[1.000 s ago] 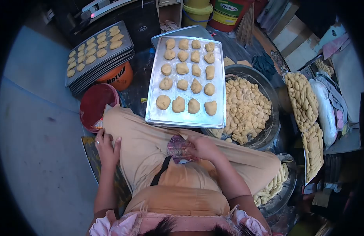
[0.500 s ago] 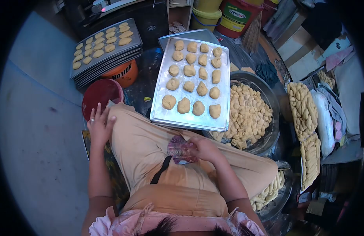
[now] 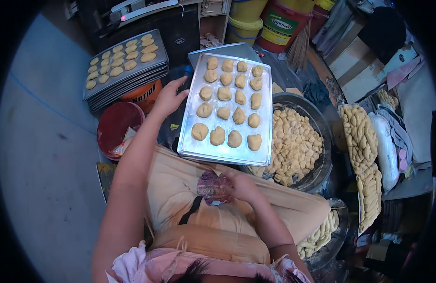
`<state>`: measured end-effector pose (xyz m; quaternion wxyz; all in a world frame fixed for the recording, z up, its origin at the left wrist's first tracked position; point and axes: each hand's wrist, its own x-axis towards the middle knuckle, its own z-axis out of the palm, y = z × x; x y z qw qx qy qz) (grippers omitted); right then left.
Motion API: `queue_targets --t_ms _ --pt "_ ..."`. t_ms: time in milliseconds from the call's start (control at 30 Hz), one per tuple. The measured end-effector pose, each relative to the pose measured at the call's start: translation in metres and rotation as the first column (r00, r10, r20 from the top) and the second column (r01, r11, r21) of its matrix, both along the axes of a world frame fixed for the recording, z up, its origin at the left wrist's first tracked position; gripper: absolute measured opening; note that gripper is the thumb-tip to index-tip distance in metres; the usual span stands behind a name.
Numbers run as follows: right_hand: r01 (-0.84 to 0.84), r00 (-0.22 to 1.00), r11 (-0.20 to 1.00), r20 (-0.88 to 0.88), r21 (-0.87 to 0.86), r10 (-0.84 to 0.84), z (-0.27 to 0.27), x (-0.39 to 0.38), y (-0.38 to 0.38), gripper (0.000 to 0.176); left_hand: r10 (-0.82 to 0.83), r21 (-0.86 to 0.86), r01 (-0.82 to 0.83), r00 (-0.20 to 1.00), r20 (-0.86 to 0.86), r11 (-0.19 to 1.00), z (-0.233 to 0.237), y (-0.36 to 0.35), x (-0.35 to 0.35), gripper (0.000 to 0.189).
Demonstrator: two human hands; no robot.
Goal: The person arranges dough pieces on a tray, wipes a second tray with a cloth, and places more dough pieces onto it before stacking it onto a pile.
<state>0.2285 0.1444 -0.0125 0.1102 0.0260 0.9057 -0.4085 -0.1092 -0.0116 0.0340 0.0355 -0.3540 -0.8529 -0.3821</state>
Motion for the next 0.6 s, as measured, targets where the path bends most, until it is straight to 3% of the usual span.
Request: queue_targets --t_ms 67,300,600 --pt "-0.016 1.000 0.999 -0.010 0.032 0.017 0.001 0.000 -0.001 0.039 -0.025 -0.111 0.029 0.999 0.036 0.993 -0.005 0.035 -0.026 0.042" --pt "0.020 1.000 0.997 -0.017 -0.075 -0.022 -0.009 -0.003 0.008 0.037 0.209 -0.027 -0.207 0.959 0.190 0.978 -0.045 0.118 -0.065 0.045" --pt "0.129 0.989 0.987 -0.057 -0.097 -0.135 -0.011 -0.005 0.029 0.036 0.120 -0.091 -0.103 0.970 0.212 0.991 -0.048 0.131 -0.078 0.040"
